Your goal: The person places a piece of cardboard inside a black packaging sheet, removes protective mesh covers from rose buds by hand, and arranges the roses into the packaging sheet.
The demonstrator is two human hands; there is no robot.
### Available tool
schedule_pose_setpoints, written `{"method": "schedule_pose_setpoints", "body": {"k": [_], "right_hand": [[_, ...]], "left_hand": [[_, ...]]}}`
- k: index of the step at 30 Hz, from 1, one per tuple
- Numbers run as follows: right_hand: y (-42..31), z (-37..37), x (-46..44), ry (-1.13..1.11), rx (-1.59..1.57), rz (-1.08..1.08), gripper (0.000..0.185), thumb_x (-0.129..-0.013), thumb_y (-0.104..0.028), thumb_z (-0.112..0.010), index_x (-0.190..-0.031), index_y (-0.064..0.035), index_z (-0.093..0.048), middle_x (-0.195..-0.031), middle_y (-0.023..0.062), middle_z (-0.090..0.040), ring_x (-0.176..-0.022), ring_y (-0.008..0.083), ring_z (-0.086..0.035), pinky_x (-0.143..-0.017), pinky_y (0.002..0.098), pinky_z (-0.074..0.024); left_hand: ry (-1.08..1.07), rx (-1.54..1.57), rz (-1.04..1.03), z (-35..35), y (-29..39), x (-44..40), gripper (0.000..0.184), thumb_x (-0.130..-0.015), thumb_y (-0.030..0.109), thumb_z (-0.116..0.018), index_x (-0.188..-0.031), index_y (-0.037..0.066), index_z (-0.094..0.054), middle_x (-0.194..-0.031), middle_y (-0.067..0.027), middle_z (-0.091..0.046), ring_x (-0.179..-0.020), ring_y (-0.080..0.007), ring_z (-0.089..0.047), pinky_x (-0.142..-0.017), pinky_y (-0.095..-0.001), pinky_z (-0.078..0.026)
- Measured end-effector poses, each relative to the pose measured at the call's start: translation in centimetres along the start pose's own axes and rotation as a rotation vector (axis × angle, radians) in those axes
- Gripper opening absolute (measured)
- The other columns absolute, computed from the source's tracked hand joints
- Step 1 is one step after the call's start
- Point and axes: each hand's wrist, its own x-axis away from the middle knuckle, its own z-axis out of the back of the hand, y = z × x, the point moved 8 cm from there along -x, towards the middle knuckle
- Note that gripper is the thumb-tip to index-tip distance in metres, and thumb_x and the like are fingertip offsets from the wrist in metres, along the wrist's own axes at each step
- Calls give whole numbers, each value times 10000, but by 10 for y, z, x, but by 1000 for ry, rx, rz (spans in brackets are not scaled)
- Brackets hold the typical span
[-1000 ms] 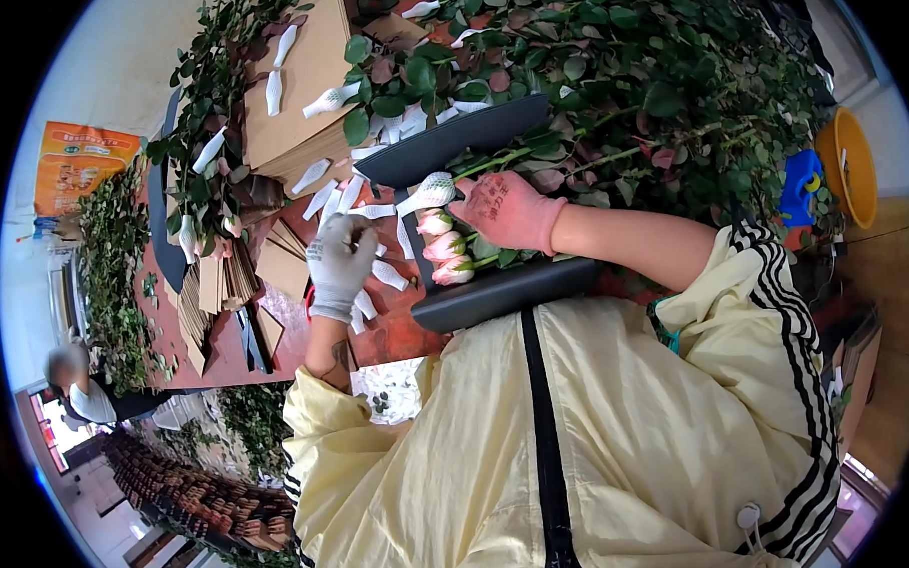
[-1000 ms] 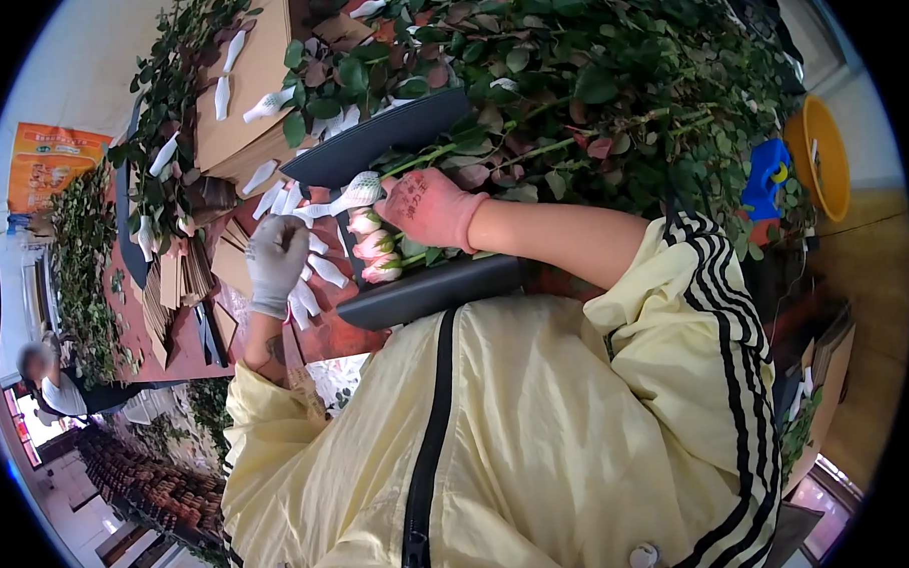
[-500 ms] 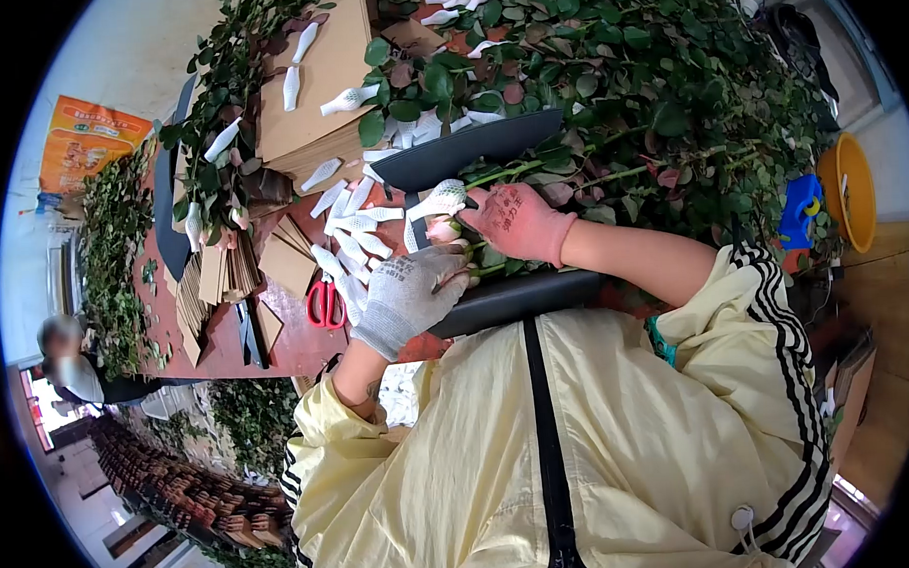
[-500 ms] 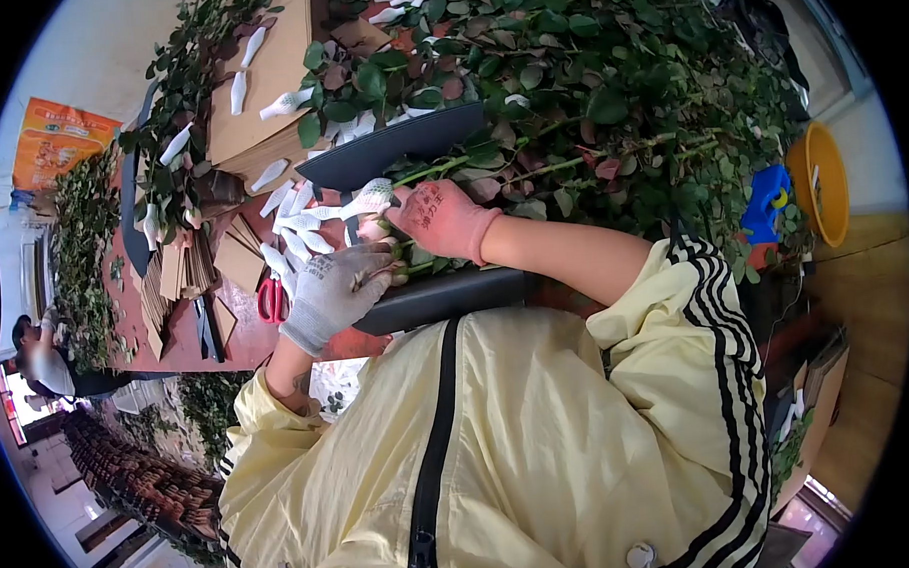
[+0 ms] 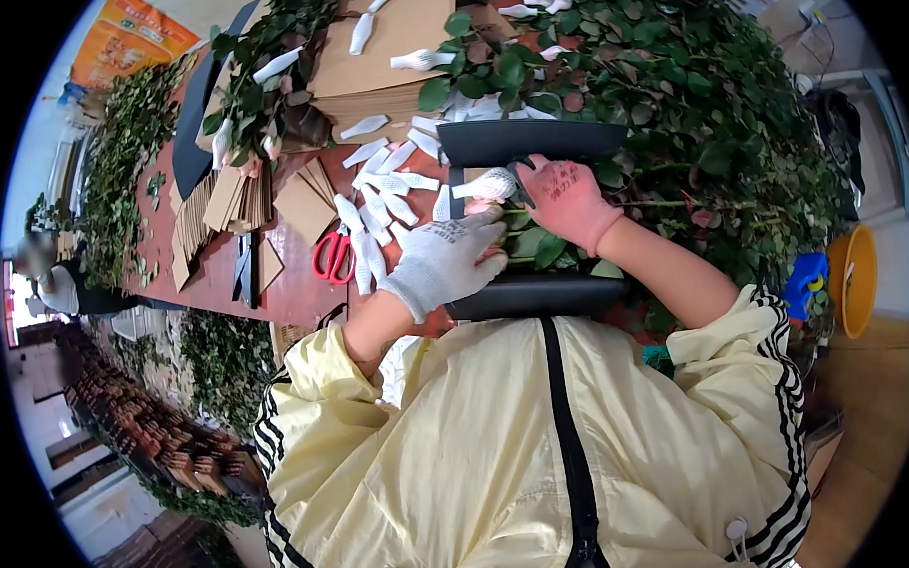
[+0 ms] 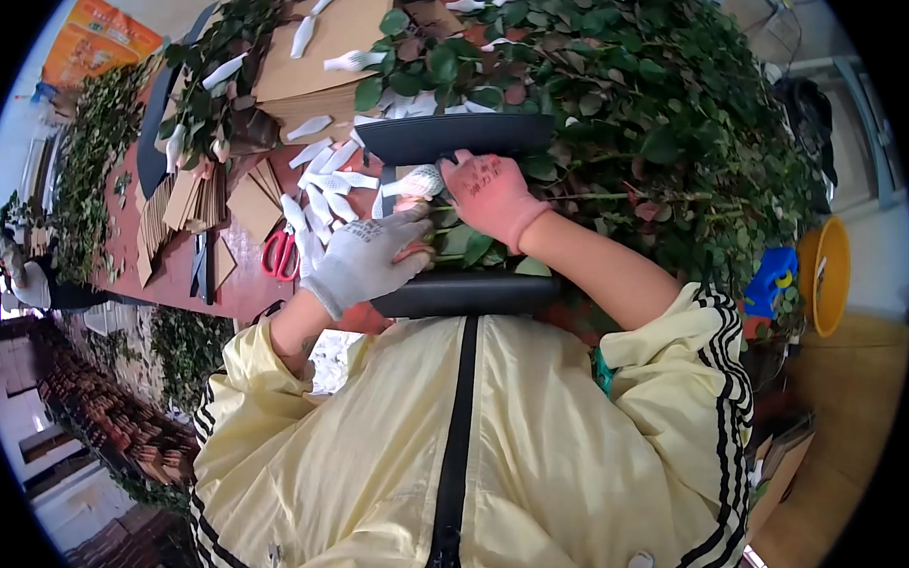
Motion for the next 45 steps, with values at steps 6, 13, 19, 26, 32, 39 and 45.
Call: {"method": "schedule_pose_setpoints", "body": {"k": [6,13,19,26,32,39,45], "right_hand": [[-10,26,-11,120,-92,18,243,-741,-243,-620,-925,-96,-560,-828,79,-614,-750,251,-636,-602,369,-489],[-21,-12,-5,48,194,94,361,-776,-228,-562,-1118,-111,-568,-1060,122,-605,-875,231,-622,-734,327,-478],[-11,-4,-9,85,87,45,245,-790,-148,-493,-1000,-133,-616,-978,82,-612,-787,211,-624,-641,322,-470],[-11,-15,-6,79,110,54,166,-792,-153,-494,-926,-135,-590,-974,71,-589,-807,209,-624,-638,319,-466],[-13,-13,-6,95,83,76,211,-794,-150,-486,-970,-131,-601,-914,69,-605,-806,205,-622,-650,313,-465],[-5,-21,-9,-171,1,-22,333,-803,-163,-512,-1127,-121,-580,-1127,153,-584,-889,243,-634,-726,346,-501],[0,-21,-6,19,-50,7,232,-834,-133,-477,-1028,-89,-595,-981,136,-604,-818,277,-647,-658,375,-513]], "left_hand": [[-37,12,30,-3,-1,0,384,-853,333,-496,-1130,87,-596,-1193,-82,-583,-971,-272,-614,-792,-396,-495],[0,33,-31,-7,-4,0,419,-850,350,-521,-1186,104,-572,-1143,-130,-602,-966,-314,-608,-808,-414,-487],[-2,58,-21,0,0,-2,351,-845,322,-508,-1082,82,-605,-1117,-107,-600,-980,-283,-603,-808,-397,-483],[548,961,401,-19,-116,7,271,-849,292,-626,-911,29,-613,-768,-40,-596,-698,-100,-537,-665,-257,-450],[411,836,312,-29,-121,-28,299,-883,321,-620,-826,30,-584,-664,33,-520,-607,-46,-433,-537,-234,-387],[496,756,278,-29,-127,-31,353,-902,367,-578,-781,36,-579,-611,21,-495,-519,-46,-406,-473,-246,-364],[604,895,527,36,-217,64,246,-873,247,-607,-918,5,-623,-775,-17,-611,-662,-91,-544,-585,-240,-444]]}}
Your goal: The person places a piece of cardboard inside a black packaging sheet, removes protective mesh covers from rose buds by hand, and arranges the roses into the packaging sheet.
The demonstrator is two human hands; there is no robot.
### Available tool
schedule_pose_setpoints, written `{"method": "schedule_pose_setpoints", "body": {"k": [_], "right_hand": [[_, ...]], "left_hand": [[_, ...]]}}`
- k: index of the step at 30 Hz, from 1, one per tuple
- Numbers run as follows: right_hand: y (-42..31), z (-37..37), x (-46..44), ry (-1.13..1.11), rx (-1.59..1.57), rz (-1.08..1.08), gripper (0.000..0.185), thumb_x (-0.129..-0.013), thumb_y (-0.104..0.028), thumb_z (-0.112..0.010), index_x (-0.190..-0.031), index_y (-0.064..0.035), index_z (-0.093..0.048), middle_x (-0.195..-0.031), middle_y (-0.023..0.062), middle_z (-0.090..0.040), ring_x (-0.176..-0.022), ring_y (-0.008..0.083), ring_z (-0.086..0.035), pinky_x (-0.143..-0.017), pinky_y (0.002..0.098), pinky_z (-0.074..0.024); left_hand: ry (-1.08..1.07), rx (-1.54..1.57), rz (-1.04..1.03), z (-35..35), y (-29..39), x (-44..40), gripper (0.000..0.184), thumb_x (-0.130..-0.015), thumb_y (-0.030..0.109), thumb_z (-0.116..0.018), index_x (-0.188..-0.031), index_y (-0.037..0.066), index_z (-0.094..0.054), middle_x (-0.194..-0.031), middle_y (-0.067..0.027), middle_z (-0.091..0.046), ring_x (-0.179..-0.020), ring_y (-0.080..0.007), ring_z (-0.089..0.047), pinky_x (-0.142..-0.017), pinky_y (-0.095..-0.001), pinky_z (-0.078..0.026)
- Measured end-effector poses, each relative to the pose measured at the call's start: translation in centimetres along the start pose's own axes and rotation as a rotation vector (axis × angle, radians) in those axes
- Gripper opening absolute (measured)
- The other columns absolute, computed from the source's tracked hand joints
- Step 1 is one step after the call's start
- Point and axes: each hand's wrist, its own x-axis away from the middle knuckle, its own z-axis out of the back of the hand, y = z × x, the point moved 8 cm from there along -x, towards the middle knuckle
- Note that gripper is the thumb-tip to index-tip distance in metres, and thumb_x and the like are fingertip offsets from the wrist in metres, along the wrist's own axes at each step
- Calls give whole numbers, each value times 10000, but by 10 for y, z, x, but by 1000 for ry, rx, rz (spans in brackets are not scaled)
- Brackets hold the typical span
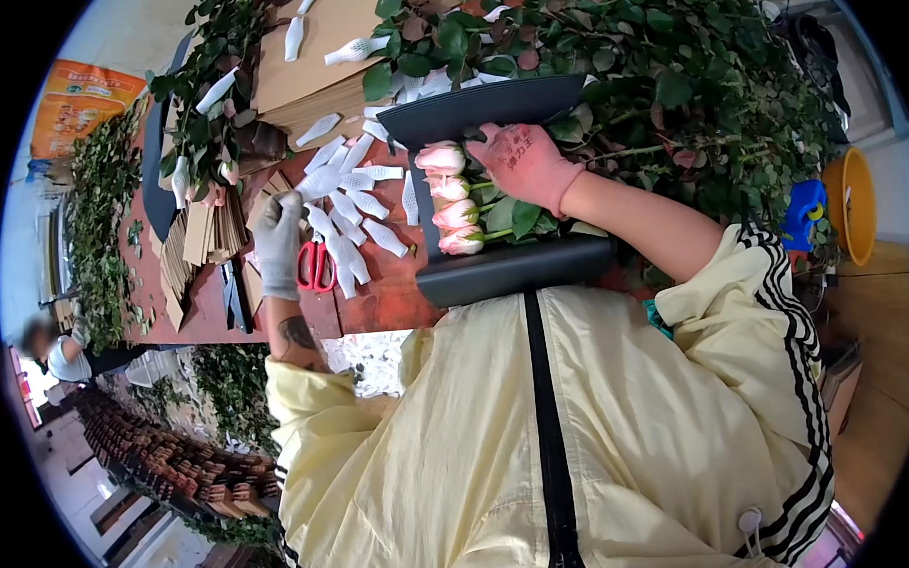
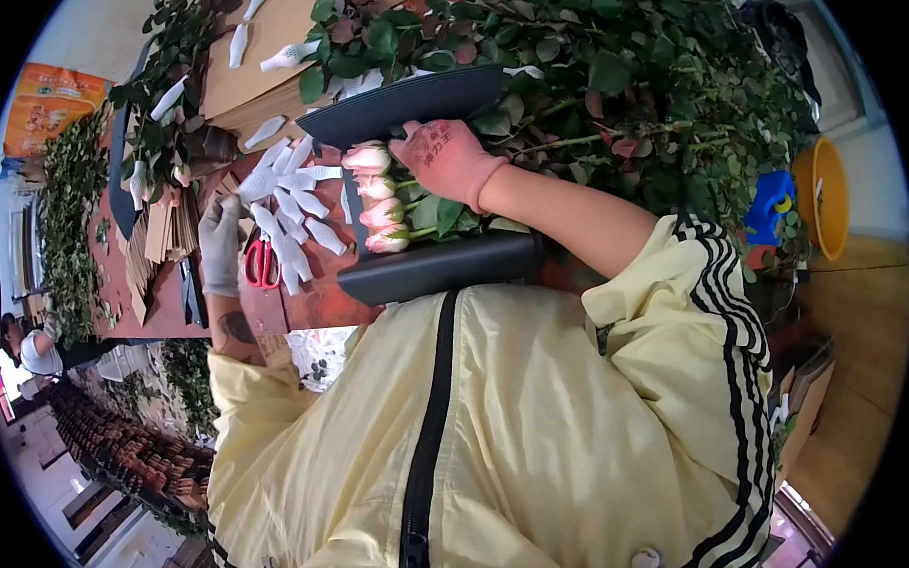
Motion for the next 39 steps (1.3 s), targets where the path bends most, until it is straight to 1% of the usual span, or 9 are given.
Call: {"method": "schedule_pose_setpoints", "body": {"k": [2,9,13,15,25,27,29,36,39], "right_hand": [[-2,6,-3,-82,-8,2,277,-825,-150,-493,-1084,-98,-578,-1043,141,-586,-853,270,-640,-684,368,-510],[-5,-2,-5,-193,47,-10,327,-816,-153,-502,-1135,-102,-548,-1116,156,-571,-871,263,-639,-715,365,-512],[-4,1,-5,-142,79,-24,265,-807,-132,-504,-1067,-111,-552,-1051,132,-589,-852,253,-645,-682,356,-519],[-4,8,-4,-86,83,-21,219,-803,-111,-496,-1011,-120,-563,-997,106,-603,-831,243,-651,-653,345,-521],[-7,4,-4,-132,90,-34,337,-745,-195,-601,-1078,-145,-598,-1096,151,-597,-889,276,-623,-769,392,-503],[-2,7,3,163,47,53,284,-736,-194,-600,-1013,-133,-594,-1050,135,-599,-883,272,-621,-734,373,-507],[1,3,-2,-3,21,-32,386,-700,-201,-640,-1079,-150,-592,-1113,136,-593,-926,284,-612,-767,382,-501],[10,-6,-1,-85,5,-76,443,-700,-144,-641,-1135,-91,-577,-1137,214,-566,-998,352,-578,-845,432,-474],[9,-6,3,-62,35,-14,444,-702,-142,-641,-1135,-72,-574,-1144,231,-553,-999,374,-568,-842,433,-470]], "left_hand": [[41,-490,-187,4,29,17,270,-849,188,-621,-1042,0,-630,-892,-73,-661,-781,-127,-615,-705,-241,-481],[-466,-513,-693,-149,128,98,327,-817,249,-611,-1100,86,-632,-1076,-99,-641,-948,-260,-626,-804,-344,-499],[-631,-736,-683,-192,101,97,375,-850,295,-576,-1150,71,-612,-1209,-122,-582,-1043,-279,-592,-865,-365,-465],[-697,-822,-487,-193,81,91,426,-867,348,-530,-1190,74,-583,-1299,-106,-518,-1123,-290,-542,-924,-379,-434],[-572,-789,-387,-180,69,91,405,-859,363,-521,-1168,115,-604,-1281,-63,-540,-1076,-266,-573,-889,-374,-459],[-615,-670,-430,-182,67,91,411,-855,372,-523,-1169,118,-603,-1240,-86,-565,-1072,-265,-575,-885,-370,-461],[-571,-718,-398,-177,74,94,376,-846,389,-526,-1112,140,-621,-1110,-80,-627,-957,-280,-619,-805,-400,-485],[-523,-549,-371,-175,63,96,336,-867,392,-486,-1026,122,-607,-1133,-27,-613,-840,-255,-647,-700,-418,-501],[-370,-313,-470,-164,64,95,246,-798,316,-594,-938,114,-610,-912,-41,-618,-734,-247,-632,-638,-385,-490]]}}
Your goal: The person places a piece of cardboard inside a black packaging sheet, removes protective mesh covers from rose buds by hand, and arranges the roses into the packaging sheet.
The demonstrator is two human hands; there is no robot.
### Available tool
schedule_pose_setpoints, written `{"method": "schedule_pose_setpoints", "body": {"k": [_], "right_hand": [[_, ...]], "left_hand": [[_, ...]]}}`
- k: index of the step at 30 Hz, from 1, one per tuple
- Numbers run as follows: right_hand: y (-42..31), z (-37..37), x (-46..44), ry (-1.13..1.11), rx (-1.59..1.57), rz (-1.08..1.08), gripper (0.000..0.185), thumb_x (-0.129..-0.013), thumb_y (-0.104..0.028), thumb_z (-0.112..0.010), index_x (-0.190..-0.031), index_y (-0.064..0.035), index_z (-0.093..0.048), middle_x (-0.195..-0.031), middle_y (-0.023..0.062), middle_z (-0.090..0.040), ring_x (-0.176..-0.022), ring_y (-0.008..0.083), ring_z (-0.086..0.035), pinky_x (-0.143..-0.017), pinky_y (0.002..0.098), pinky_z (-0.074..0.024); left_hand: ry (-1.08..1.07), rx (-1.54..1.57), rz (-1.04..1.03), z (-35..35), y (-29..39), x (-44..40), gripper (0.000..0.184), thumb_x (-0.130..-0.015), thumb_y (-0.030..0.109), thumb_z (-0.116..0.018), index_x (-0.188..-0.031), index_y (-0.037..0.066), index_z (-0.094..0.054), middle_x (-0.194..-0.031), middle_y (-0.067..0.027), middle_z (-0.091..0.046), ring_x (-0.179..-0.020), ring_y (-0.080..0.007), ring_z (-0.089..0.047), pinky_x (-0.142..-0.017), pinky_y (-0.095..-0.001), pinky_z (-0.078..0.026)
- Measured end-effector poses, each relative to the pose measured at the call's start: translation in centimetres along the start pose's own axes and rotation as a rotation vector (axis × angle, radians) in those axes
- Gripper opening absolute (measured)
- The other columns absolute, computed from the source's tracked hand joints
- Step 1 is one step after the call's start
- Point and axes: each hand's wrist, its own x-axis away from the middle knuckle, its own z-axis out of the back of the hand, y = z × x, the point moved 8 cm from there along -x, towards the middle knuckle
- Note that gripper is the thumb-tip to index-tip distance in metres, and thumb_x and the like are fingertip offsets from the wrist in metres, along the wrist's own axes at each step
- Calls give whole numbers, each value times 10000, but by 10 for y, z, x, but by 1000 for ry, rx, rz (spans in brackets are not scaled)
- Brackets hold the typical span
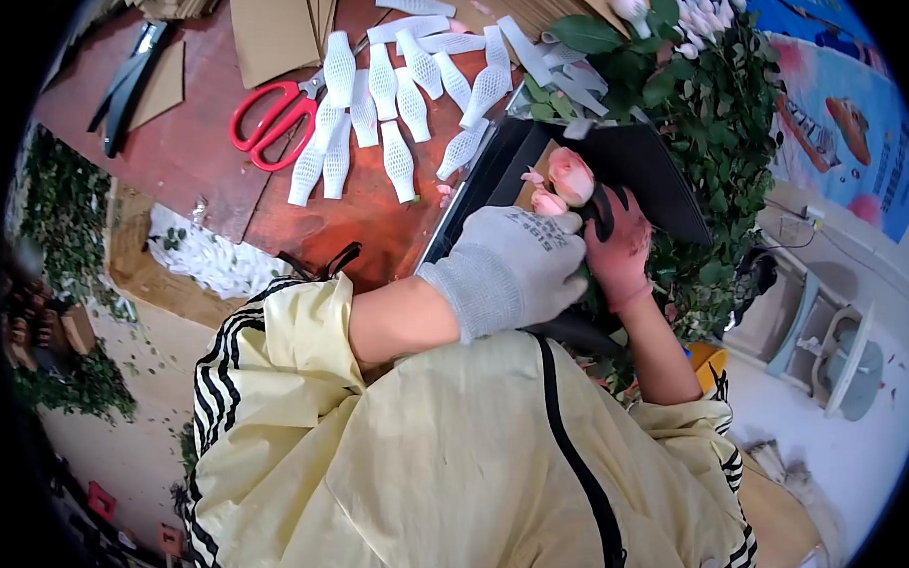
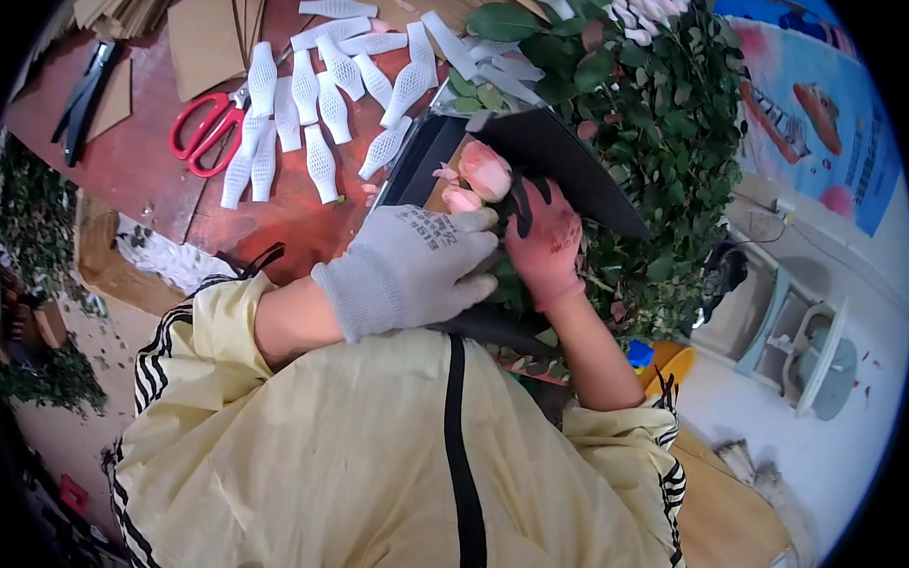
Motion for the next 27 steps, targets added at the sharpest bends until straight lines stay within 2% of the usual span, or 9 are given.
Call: {"method": "schedule_pose_setpoints", "body": {"k": [1,3,6,16,19,20,24,25,27], "right_hand": [[1,-2,2,-22,22,-19,456,-708,-145,-641,-1151,-71,-564,-1175,240,-531,-1001,389,-561,-842,435,-465],[4,-3,5,-37,42,-34,466,-706,-147,-646,-1158,-74,-559,-1188,237,-523,-1003,390,-560,-845,439,-461],[5,-2,6,-49,6,-36,494,-700,-146,-662,-1176,-82,-546,-1216,227,-505,-1005,396,-555,-852,451,-449],[8,-6,15,-1,50,-13,508,-684,-130,-680,-1174,-104,-549,-1235,199,-491,-1050,372,-527,-868,440,-436],[8,-9,18,-35,55,-38,479,-701,-125,-671,-1165,-86,-556,-1207,200,-514,-1096,362,-503,-899,431,-400],[4,-7,13,-42,40,-51,458,-715,-113,-662,-1159,-67,-560,-1181,200,-537,-1144,349,-478,-930,421,-364],[0,-2,0,-95,-79,-100,441,-715,-120,-656,-1143,-72,-562,-1181,227,-530,-1010,393,-554,-852,452,-452],[-2,1,-1,-66,-72,-91,442,-714,-140,-657,-1142,-81,-563,-1176,227,-531,-978,387,-570,-841,456,-469],[-2,2,-1,-54,-65,-104,452,-714,-157,-656,-1150,-89,-560,-1176,221,-531,-988,378,-568,-846,450,-466]], "left_hand": [[7,25,7,-1,-9,-1,246,-798,316,-594,-938,114,-610,-912,-41,-618,-734,-247,-632,-638,-385,-490],[398,135,-69,29,-25,3,179,-749,243,-643,-862,107,-618,-800,-45,-586,-689,-235,-617,-614,-360,-482],[370,124,124,39,-72,-1,179,-734,215,-654,-879,112,-639,-792,-42,-585,-730,-227,-611,-616,-343,-474],[239,-78,140,25,-92,-34,95,-773,224,-616,-813,139,-611,-786,-38,-543,-719,-236,-579,-620,-362,-455],[609,-94,242,69,-114,-19,109,-807,194,-595,-881,122,-631,-834,-53,-594,-732,-256,-595,-636,-366,-469],[603,-103,222,83,-98,-19,109,-807,194,-595,-881,122,-631,-834,-53,-594,-732,-256,-595,-636,-366,-469],[-93,27,21,44,-20,-17,234,-815,235,-593,-1007,100,-594,-1012,-65,-610,-796,-244,-624,-641,-358,-474],[-39,-21,-95,38,-6,-14,209,-836,313,-535,-900,115,-554,-897,-47,-574,-752,-237,-623,-562,-397,-474],[-134,-122,-113,21,5,-15,228,-836,323,-536,-919,112,-558,-943,-43,-580,-765,-236,-628,-584,-396,-480]]}}
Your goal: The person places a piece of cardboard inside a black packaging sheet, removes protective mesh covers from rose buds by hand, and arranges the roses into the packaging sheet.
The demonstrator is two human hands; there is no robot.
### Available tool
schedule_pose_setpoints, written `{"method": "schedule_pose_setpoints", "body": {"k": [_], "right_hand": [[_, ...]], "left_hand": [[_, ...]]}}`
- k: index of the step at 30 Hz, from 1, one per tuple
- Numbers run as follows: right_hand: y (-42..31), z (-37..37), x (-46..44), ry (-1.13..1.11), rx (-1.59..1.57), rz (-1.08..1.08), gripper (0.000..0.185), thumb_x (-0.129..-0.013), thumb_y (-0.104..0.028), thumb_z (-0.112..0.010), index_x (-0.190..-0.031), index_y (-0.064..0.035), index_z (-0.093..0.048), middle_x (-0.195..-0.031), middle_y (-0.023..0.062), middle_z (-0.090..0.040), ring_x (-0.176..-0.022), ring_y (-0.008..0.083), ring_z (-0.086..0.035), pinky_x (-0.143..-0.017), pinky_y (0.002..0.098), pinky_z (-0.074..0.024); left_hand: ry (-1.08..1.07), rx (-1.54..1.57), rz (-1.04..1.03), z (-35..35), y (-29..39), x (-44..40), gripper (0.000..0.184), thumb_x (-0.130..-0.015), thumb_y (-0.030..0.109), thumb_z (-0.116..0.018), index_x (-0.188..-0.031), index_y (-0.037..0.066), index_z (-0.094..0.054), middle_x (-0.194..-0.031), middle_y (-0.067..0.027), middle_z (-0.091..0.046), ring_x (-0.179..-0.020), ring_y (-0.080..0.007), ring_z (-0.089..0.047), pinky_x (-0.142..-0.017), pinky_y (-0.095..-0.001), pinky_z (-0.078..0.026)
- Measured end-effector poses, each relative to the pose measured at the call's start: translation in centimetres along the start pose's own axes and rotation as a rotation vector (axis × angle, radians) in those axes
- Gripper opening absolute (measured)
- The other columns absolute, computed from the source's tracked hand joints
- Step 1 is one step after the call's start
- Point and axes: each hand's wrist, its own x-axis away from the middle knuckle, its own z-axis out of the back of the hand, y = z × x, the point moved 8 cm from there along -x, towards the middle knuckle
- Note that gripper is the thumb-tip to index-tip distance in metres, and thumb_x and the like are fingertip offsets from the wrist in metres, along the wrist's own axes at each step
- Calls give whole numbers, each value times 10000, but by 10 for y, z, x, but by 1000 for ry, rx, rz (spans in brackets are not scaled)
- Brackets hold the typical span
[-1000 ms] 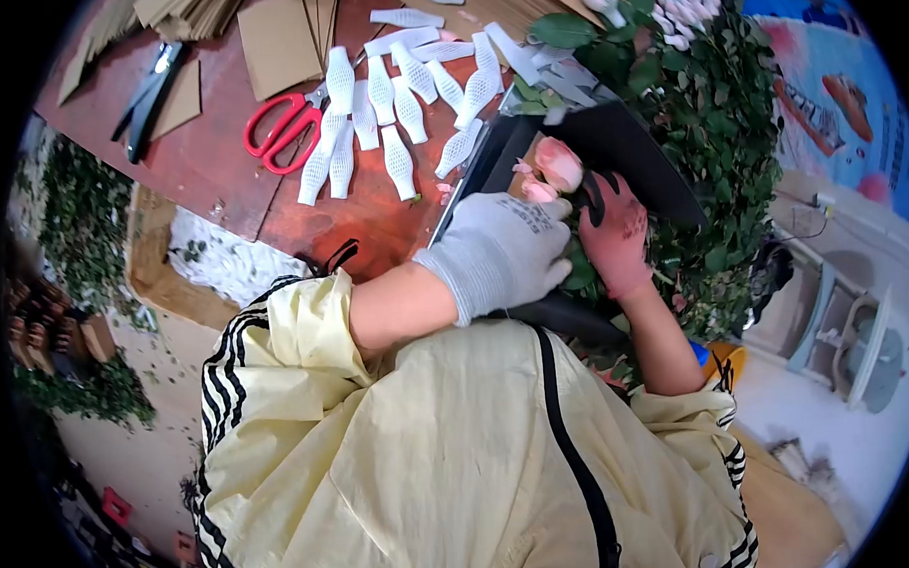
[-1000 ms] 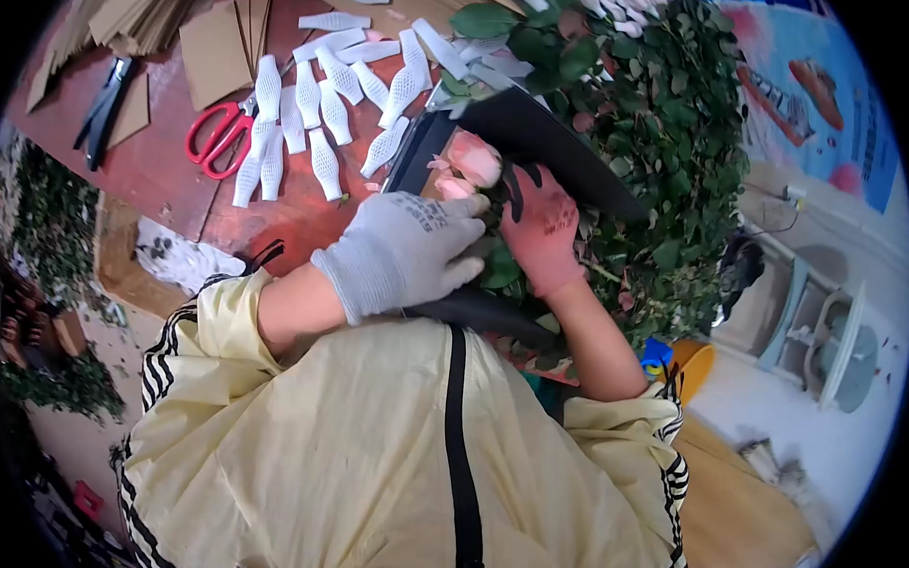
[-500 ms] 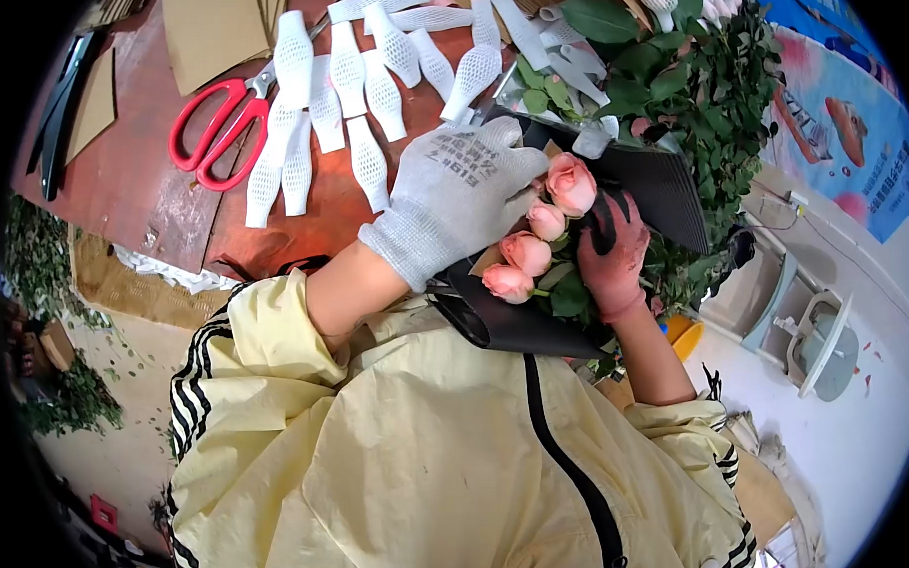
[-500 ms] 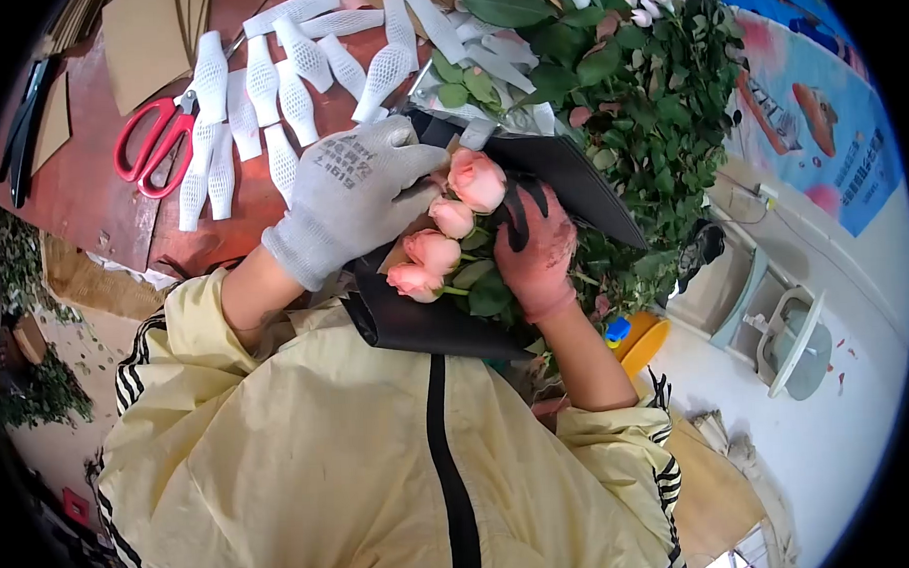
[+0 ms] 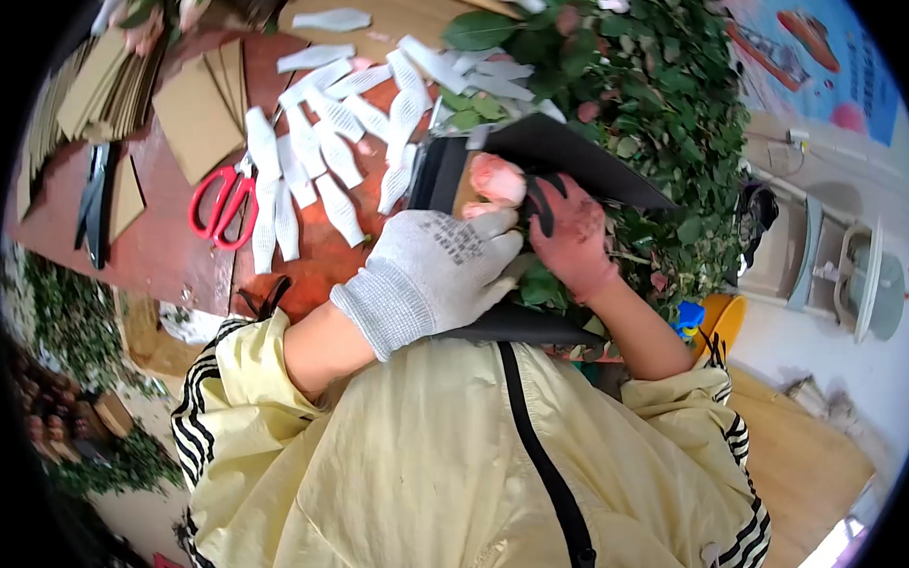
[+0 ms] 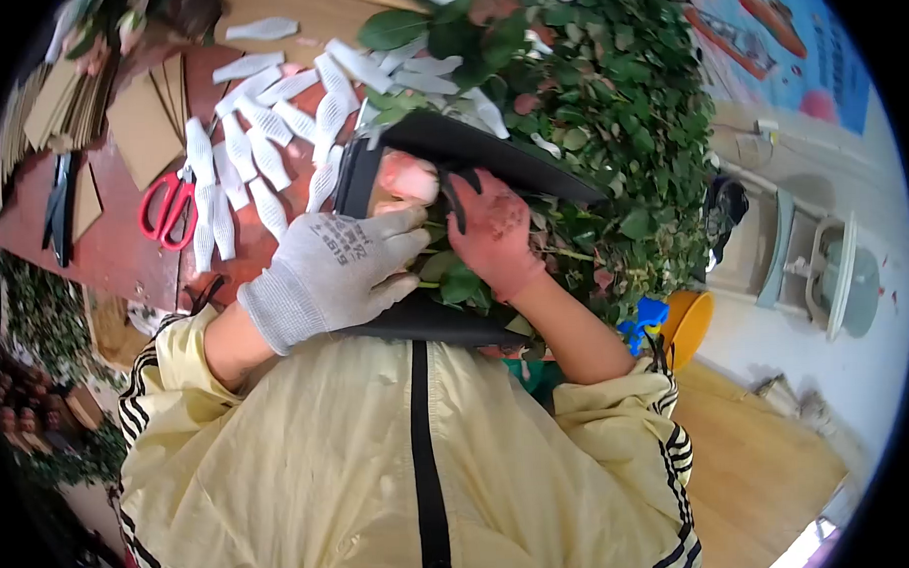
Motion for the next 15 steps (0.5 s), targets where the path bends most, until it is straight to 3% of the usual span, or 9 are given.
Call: {"method": "schedule_pose_setpoints", "body": {"k": [1,2,3,6,8,9,10,12,15], "right_hand": [[0,-1,0,-19,11,-3,461,-714,-174,-656,-1158,-97,-558,-1176,215,-532,-998,369,-565,-851,443,-464],[-2,1,1,-9,70,14,472,-722,-219,-647,-1172,-113,-553,-1181,199,-533,-1022,344,-560,-854,421,-464],[0,-3,0,-34,62,-8,460,-739,-239,-631,-1177,-127,-550,-1188,188,-533,-1033,317,-558,-863,407,-459],[-1,-2,1,-19,2,46,445,-755,-247,-610,-1177,-123,-548,-1179,182,-537,-1020,297,-566,-870,396,-458],[-5,4,-3,-144,54,68,438,-764,-232,-585,-1178,-97,-539,-1160,169,-545,-1009,292,-571,-858,394,-467],[-7,11,0,-18,56,126,427,-766,-214,-563,-1174,-90,-539,-1152,149,-553,-998,268,-579,-838,371,-469],[-11,21,0,-42,92,94,425,-763,-208,-558,-1173,-97,-542,-1153,142,-555,-1002,245,-579,-828,353,-467],[-8,41,8,-47,118,42,423,-761,-201,-553,-1172,-104,-544,-1153,134,-558,-1005,222,-579,-817,335,-466],[2,81,23,195,175,53,420,-758,-182,-536,-1170,-105,-548,-1170,119,-555,-969,180,-595,-788,310,-465]], "left_hand": [[-91,-74,5,-11,4,-3,247,-835,332,-537,-937,109,-563,-988,-39,-586,-778,-235,-633,-606,-395,-487],[-12,-52,-30,-9,8,-3,286,-831,331,-540,-997,100,-574,-1088,-41,-581,-777,-239,-639,-644,-389,-496],[-116,-103,49,-15,4,-2,330,-822,333,-550,-1053,99,-576,-1178,-51,-564,-781,-239,-645,-666,-381,-502],[-120,-162,39,-17,14,-1,348,-818,332,-556,-1067,91,-573,-1235,-70,-550,-813,-250,-647,-679,-398,-500],[-222,-202,70,-21,13,-4,401,-827,340,-553,-1128,75,-564,-1291,-94,-519,-984,-257,-611,-809,-387,-482],[-236,-234,64,-24,14,-5,421,-832,344,-552,-1152,70,-558,-1313,-102,-503,-1050,-256,-589,-858,-380,-470],[-303,-248,107,-24,17,-7,449,-840,351,-547,-1184,62,-547,-1331,-107,-489,-1133,-253,-542,-917,-363,-444],[-370,-300,165,-25,21,-9,459,-837,356,-555,-1190,63,-554,-1338,-106,-483,-1152,-252,-530,-927,-358,-442],[-347,-348,126,-26,26,-10,484,-827,367,-571,-1205,66,-559,-1339,-117,-482,-1171,-259,-516,-943,-356,-435]]}}
